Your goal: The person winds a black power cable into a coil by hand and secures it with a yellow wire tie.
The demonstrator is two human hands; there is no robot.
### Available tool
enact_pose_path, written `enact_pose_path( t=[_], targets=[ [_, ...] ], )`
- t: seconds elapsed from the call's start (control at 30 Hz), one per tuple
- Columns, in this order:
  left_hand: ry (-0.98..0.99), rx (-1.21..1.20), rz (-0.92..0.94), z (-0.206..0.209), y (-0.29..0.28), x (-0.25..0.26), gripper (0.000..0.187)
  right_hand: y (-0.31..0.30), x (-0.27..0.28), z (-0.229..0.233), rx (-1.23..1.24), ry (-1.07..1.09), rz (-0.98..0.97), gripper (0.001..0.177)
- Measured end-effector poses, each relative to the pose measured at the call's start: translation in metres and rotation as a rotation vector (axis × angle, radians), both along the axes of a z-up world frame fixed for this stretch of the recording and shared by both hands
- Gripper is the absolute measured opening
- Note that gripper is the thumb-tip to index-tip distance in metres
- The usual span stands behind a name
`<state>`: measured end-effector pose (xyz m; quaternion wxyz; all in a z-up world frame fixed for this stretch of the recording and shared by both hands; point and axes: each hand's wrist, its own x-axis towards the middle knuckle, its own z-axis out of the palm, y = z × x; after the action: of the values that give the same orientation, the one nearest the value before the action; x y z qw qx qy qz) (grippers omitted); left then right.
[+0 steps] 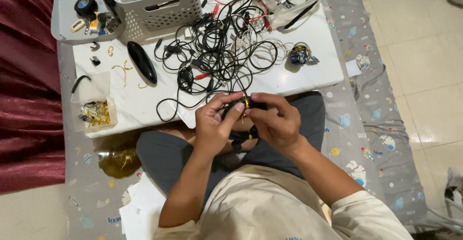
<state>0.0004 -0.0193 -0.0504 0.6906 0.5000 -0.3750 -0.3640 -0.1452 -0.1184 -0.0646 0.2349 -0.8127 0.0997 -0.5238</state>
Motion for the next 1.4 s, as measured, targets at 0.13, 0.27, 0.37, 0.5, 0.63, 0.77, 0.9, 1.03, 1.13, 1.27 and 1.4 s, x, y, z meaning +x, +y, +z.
enact_pose_path(
  t=[0.13, 0.27, 0.37, 0.5, 0.63, 0.77, 0.9, 1.03, 1.13, 1.27, 1.4],
  targets=[
    [0.046, 0.026, -0.002, -0.001, 0.005, -0.003, 0.024, 0.002, 0.001, -0.006, 0.237, 0.008, 0.105, 0.019],
    [0.074, 0.056, 0.033, 0.0, 0.005, -0.009, 0.02, 0.005, 0.001, -0.016, 0.818, -0.084, 0.401, 0.013],
    [0.075, 0.077, 0.064, 0.001, 0.004, -0.012, 0.018, 0.002, 0.007, -0.024, 1.09, -0.185, 0.47, 0.025],
    [-0.097, 0.241, 0.115, 0.015, 0.006, -0.008, 0.016, -0.004, 0.009, -0.032, 1.225, -0.098, 0.501, 0.032],
    [-0.42, 0.235, 0.142, 0.047, 0.011, 0.001, 0.012, -0.014, 0.016, -0.035, 1.289, -0.079, 0.539, 0.023],
    [-0.81, 0.178, 0.192, 0.071, 0.01, 0.014, 0.011, -0.021, 0.031, -0.028, 1.296, 0.013, 0.532, 0.022],
    [-0.94, 0.12, 0.324, 0.077, 0.01, 0.023, 0.016, -0.026, 0.047, -0.026, 1.23, 0.037, 0.582, 0.021],
    [-0.825, 0.158, 0.226, 0.08, 0.009, 0.042, 0.014, -0.035, 0.064, -0.025, 1.311, 0.035, 0.679, 0.018],
    [-0.825, 0.156, 0.137, 0.086, 0.004, 0.059, 0.012, -0.051, 0.075, -0.016, 1.375, 0.01, 0.832, 0.019],
    [-0.739, 0.171, 0.03, 0.099, -0.01, 0.084, 0.019, -0.077, 0.095, 0.002, 1.435, 0.082, 0.998, 0.034],
    [-0.588, 0.3, -0.108, 0.107, -0.028, 0.111, 0.034, -0.101, 0.118, 0.011, 1.404, 0.168, 1.045, 0.042]
  ],
)
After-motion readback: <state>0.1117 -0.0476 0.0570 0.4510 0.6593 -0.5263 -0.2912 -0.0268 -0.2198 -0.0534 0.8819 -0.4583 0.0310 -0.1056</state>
